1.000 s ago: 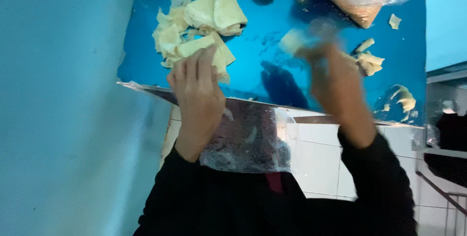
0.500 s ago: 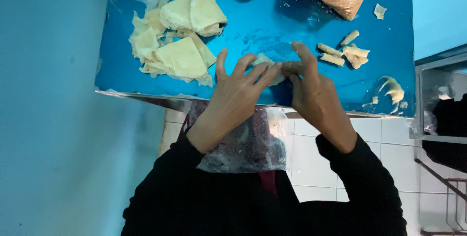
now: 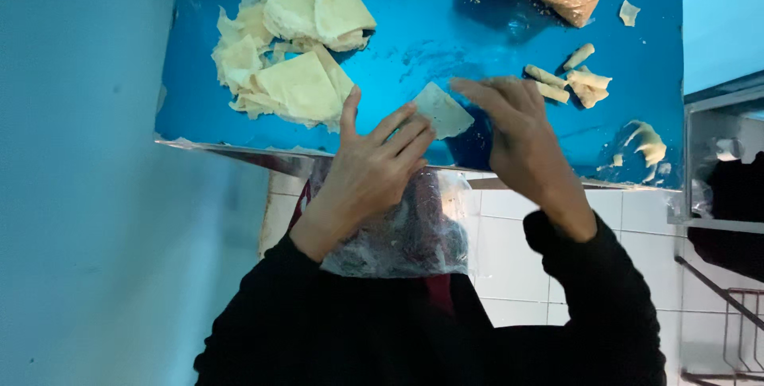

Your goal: The person picks up thin dough sheets from a blue work table, adds a small amount of brown filling from a plastic-lined container, and folds and rolls each sheet by hand into a small cylindrical roll, placing finished rolls in a pile on the table.

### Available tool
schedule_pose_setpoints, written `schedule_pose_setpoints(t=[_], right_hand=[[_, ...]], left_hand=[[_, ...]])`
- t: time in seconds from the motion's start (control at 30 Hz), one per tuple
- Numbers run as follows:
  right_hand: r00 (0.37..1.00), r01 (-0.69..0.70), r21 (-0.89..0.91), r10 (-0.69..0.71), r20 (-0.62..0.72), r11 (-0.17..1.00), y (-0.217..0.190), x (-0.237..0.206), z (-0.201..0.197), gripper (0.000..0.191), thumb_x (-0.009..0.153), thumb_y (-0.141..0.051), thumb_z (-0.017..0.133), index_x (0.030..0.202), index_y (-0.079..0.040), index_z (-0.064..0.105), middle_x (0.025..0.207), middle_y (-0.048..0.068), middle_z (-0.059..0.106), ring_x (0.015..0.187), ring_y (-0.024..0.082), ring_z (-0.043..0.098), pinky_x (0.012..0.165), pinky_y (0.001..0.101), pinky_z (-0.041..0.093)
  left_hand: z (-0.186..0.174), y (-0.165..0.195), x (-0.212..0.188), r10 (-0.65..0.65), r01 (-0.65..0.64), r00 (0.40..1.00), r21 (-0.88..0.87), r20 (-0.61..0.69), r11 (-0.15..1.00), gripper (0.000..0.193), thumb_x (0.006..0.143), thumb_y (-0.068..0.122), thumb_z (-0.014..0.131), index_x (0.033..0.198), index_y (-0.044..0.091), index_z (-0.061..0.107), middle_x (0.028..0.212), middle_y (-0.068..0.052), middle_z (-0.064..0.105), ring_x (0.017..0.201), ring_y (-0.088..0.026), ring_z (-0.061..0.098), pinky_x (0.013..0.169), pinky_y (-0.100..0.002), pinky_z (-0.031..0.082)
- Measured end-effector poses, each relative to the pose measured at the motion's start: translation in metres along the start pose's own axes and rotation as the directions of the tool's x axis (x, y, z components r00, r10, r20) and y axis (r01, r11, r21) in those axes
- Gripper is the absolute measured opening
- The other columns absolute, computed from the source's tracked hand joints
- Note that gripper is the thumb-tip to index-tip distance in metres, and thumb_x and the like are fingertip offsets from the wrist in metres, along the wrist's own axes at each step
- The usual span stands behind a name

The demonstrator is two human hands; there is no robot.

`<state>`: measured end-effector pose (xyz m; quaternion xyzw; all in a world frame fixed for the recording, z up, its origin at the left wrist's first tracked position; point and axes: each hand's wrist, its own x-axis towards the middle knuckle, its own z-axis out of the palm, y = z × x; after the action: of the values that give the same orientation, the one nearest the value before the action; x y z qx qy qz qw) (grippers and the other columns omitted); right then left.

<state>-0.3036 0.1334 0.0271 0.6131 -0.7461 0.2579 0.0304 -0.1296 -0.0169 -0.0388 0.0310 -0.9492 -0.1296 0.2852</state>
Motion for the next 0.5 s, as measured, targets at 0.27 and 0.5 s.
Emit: schedule_pose_setpoints(t=[0.27, 0.5], right_hand=[[0.97, 0.229, -0.495, -0.239, 0.044, 0.838, 0.022, 0.023, 0.018, 0.045, 0.097, -0.009, 0.073, 0.139, -0.024, 0.074, 0.117, 0.006, 0.058, 0.113, 0.027, 0.05, 0.102, 0.0468, 0.036], [0.965, 0.17, -0.662, -0.259, -0.038, 0.73, 0.031, 0.041, -0.017, 0.024, 0.084, -0.003, 0.076, 0.105, -0.015, 0.074, 0.12, 0.007, 0.067, 0.119, 0.027, 0.056, 0.103, 0.0457, 0.041]], left_hand=[[0.006, -0.004, -0.006, 0.008, -0.007, 1.0, -0.047, 0.019, 0.999, 0.038, 0.097, 0.028, 0.072, 0.13, 0.01, 0.067, 0.138, -0.005, 0.064, 0.139, -0.023, 0.053, 0.121, -0.068, 0.024], [0.0, -0.001, -0.008, -0.014, 0.015, 1.0, -0.103, 0.013, 0.995, 0.04, 0.093, 0.025, 0.074, 0.129, 0.011, 0.065, 0.138, -0.006, 0.063, 0.139, -0.025, 0.052, 0.121, -0.068, 0.025]])
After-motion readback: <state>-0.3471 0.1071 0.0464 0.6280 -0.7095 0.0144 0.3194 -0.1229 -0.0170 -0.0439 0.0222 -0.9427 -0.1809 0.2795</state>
